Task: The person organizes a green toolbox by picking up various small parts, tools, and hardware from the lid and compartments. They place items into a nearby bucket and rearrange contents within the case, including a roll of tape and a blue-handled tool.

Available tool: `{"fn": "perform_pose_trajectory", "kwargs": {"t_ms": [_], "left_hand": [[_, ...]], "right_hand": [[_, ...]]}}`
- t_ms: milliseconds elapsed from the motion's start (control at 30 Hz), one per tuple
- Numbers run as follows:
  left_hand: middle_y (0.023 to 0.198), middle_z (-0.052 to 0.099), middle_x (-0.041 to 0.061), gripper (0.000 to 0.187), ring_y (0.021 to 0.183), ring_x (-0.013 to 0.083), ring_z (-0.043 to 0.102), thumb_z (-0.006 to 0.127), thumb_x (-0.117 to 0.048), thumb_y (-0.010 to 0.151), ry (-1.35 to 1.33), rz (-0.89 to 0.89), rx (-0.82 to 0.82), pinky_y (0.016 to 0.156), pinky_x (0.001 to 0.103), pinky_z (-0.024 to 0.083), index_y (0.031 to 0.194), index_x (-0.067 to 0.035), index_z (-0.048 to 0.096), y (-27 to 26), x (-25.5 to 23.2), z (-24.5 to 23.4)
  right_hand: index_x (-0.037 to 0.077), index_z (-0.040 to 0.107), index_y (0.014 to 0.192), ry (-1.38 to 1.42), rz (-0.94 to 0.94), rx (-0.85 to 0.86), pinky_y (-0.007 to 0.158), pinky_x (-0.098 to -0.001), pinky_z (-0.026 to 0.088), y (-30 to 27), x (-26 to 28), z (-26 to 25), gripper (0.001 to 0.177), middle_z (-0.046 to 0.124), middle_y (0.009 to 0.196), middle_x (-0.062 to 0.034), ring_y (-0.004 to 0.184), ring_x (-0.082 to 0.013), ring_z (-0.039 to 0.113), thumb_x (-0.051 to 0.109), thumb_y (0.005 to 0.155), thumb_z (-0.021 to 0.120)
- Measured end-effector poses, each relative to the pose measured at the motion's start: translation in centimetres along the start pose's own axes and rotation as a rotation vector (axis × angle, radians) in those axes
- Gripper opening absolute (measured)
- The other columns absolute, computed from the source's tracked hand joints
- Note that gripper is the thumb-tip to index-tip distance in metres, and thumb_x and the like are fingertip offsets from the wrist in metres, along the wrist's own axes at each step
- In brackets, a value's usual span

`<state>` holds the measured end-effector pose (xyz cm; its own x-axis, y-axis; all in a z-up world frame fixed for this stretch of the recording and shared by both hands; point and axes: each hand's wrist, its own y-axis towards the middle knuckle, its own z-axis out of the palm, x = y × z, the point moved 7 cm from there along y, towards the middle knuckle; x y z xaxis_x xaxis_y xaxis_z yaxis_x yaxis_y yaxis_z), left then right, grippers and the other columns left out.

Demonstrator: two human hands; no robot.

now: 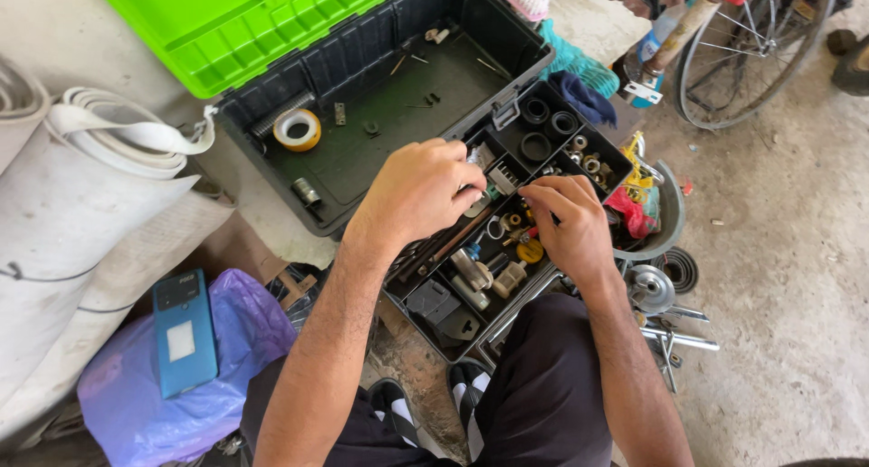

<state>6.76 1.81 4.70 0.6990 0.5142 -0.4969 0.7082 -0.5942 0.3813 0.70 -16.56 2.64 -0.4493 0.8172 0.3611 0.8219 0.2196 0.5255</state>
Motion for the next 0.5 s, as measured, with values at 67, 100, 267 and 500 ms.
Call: {"fn": "perform_pose_trajectory", "kwargs": {"t_ms": [67, 100, 267, 500], "left_hand": [[0.08, 0.066, 0.004, 0.007, 0.085, 0.0248, 0.067, 0.077, -0.023, 0.086, 0.034, -0.006, -0.031, 0.075, 0.042, 0.054, 0.086, -0.017, 0.081, -0.3, 0.2, -1.3], [0.079, 0.066, 0.004, 0.007, 0.085, 0.0246, 0.067, 0.077, -0.023, 0.086, 0.043, -0.015, -0.046, 0.075, 0.042, 0.054, 0.087, -0.017, 0.081, -0.5, 0.5, -1.8], [0.079, 0.066, 0.004, 0.008, 0.085, 0.0252, 0.067, 0.078, -0.023, 0.084, 0.06, -0.087, -0.063, 0.072, 0.041, 0.054, 0.089, -0.018, 0.082, -1.0, 2.3, -3.8], [0.082, 0.069, 0.003, 0.008, 0.08, 0.0232, 0.068, 0.077, -0.023, 0.087, -0.04, -0.189, -0.089, 0.068, 0.039, 0.054, 0.092, -0.018, 0.081, -1.9, 5.1, -5.1]], "right_hand": [[0.006, 0.077, 0.108, -0.025, -0.003, -0.007, 0.089, -0.0376, 0.055, 0.0, 0.2, 0.1, 0.021, 0.073, 0.109, -0.0084, 0.102, -0.0271, 0.066, -0.003, 0.089, 0.074], [0.006, 0.078, 0.108, -0.036, -0.006, -0.011, 0.088, -0.0376, 0.056, 0.1, 0.3, 0.2, 0.022, 0.072, 0.109, -0.0085, 0.101, -0.0272, 0.066, -0.003, 0.089, 0.074], [0.005, 0.078, 0.109, -0.027, -0.011, -0.016, 0.087, -0.0376, 0.056, 0.3, 0.8, 0.4, 0.018, 0.072, 0.11, -0.0092, 0.101, -0.0273, 0.066, -0.002, 0.093, 0.074], [0.004, 0.076, 0.109, 0.018, 0.012, -0.029, 0.089, -0.0365, 0.056, 0.7, 1.6, 0.2, 0.017, 0.073, 0.112, -0.0103, 0.103, -0.028, 0.067, -0.003, 0.094, 0.073]]}}
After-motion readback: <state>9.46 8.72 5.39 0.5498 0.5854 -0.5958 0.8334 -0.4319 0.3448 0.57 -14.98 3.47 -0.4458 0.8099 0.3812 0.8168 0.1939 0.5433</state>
